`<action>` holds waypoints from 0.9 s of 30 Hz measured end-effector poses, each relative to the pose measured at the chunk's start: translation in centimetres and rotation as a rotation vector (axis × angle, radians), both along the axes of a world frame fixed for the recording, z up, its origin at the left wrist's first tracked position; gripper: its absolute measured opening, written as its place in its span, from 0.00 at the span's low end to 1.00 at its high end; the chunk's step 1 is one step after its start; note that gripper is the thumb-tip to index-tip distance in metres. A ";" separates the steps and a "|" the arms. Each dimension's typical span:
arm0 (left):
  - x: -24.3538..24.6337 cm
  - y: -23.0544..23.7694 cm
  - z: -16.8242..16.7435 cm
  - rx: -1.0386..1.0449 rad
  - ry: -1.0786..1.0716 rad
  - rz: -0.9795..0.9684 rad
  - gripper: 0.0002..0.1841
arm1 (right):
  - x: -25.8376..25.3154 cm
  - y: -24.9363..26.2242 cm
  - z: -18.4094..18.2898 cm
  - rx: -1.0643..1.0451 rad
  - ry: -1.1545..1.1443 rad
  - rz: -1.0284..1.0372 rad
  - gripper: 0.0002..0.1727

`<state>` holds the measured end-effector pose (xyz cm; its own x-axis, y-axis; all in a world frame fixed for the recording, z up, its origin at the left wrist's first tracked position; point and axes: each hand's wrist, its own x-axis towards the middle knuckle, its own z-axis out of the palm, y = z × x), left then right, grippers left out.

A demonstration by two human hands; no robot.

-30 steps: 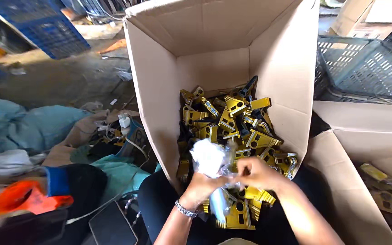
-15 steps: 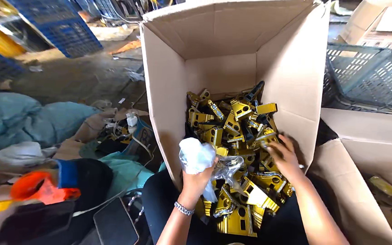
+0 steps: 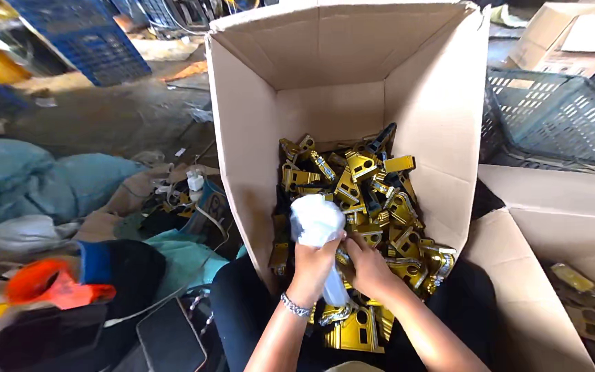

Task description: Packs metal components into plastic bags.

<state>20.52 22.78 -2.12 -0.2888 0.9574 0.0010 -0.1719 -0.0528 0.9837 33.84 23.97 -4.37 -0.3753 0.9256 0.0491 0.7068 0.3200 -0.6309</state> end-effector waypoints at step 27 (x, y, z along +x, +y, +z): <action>-1.6 0.2 -3.0 0.339 0.733 -0.036 0.28 | -0.6 2.0 -0.8 -0.195 0.039 -0.073 0.39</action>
<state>18.88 22.96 -5.11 -0.0708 0.8798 0.4700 0.5029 -0.3754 0.7786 33.28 25.97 -5.16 -0.3085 0.9436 -0.1201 0.6973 0.1384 -0.7033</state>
